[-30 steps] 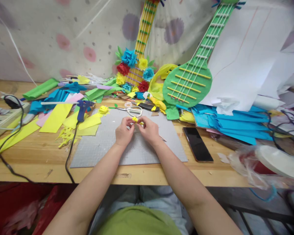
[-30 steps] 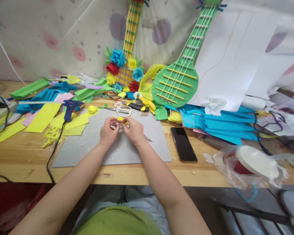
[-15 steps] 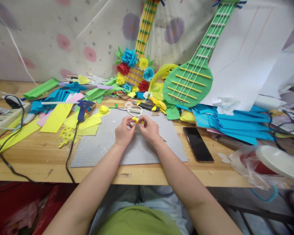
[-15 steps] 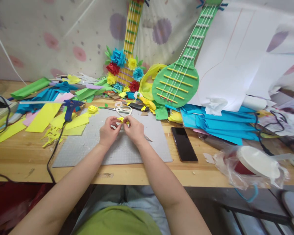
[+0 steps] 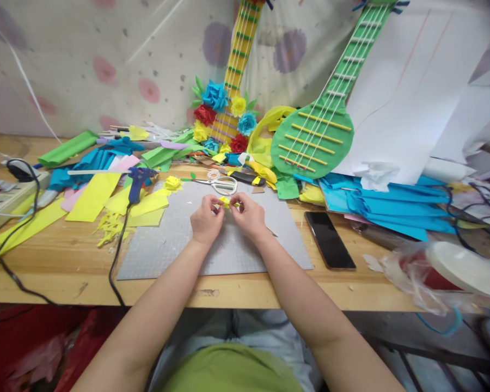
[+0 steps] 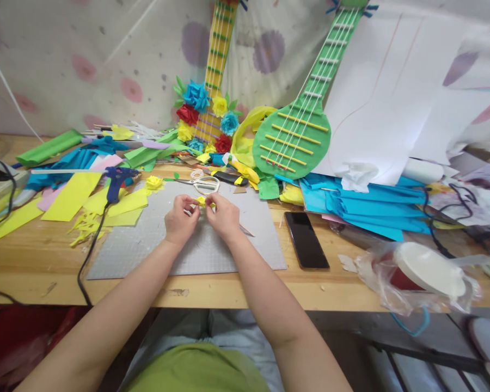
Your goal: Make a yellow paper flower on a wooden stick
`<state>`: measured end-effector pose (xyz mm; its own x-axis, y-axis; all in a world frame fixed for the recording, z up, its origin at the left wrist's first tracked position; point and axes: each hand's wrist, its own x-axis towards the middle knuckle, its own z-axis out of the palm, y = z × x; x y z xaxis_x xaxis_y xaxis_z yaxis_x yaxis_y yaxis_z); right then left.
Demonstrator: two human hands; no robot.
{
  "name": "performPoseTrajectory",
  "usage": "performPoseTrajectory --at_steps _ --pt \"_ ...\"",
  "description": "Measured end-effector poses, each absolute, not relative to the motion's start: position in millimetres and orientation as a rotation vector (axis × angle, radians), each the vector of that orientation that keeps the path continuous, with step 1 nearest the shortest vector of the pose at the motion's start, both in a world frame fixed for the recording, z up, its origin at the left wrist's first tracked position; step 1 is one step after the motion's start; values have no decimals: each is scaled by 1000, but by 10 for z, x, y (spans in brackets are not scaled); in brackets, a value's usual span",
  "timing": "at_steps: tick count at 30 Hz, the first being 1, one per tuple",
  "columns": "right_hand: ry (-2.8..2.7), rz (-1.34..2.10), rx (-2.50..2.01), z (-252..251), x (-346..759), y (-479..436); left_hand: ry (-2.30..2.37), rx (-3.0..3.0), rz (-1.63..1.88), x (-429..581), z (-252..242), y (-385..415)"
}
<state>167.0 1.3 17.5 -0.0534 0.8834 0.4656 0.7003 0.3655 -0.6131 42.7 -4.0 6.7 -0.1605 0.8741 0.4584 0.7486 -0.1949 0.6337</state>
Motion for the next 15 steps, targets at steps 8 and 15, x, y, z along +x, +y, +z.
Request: performPoseTrajectory --at_steps 8,15 --pt "-1909 255 -1377 215 1622 -18 1949 1907 1231 450 96 -54" --pt "-1866 267 -1423 198 1623 -12 1882 1883 1250 447 74 -31"
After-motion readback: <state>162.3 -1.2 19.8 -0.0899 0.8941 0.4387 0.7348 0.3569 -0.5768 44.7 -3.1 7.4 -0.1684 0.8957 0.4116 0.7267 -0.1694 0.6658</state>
